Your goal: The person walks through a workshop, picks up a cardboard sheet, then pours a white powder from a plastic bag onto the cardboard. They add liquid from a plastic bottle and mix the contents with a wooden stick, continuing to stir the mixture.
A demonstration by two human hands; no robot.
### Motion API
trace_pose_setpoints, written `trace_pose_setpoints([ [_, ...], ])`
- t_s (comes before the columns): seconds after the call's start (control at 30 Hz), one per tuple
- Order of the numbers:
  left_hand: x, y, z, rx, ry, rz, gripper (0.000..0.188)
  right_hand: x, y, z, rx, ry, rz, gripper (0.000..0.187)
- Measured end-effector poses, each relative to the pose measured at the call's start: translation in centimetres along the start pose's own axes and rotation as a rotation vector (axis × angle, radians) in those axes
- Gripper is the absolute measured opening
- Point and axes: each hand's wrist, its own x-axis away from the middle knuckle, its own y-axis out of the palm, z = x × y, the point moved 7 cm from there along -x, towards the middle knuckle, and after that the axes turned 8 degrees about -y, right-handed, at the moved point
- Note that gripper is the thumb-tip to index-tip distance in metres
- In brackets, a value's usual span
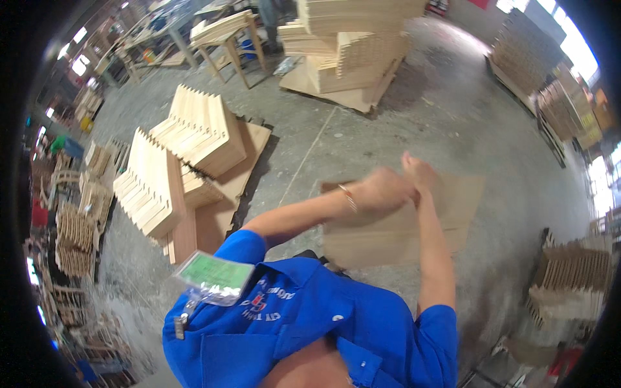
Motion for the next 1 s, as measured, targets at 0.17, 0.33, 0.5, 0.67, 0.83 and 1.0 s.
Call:
trace_pose_setpoints([
  [0.17, 2.2, -4.3, -11.7, -0.009, -0.224, 0.020, 0.036, -5.3, 0.2, -5.1, -0.112, -0.019, -0.010, 0.052],
  [0.33, 2.2, -3.8, -6.3, -0.150, 0.027, -0.028, 0.023, -8.5, -1.1, -6.5, 0.032, -0.195, 0.016, 0.049],
  [0.5, 3.3, -5.7, -3.2, -0.049, 0.201, -0.037, 0.012, -11.0, -0.5, -6.0, 0.011, -0.153, -0.021, 0.049],
  [0.67, 6.0, -3.8, -3.4, -0.331, 0.344, 0.017, 0.009, -15.8, -3.2, -4.1, -0.085, 0.023, 0.129, 0.047],
  [0.83, 5.3, -5.1, -6.7, -0.248, 0.265, 0.076, 0.017, -18.5, -5.2, -6.5, 0.028, -0.035, 0.204, 0.048],
  [1.0, 3.9, -7.5, -15.2, 0.137, -0.147, 0.296, 0.052, -20.1, -8.6, -13.9, 0.112, -0.274, 0.222, 0.046],
])
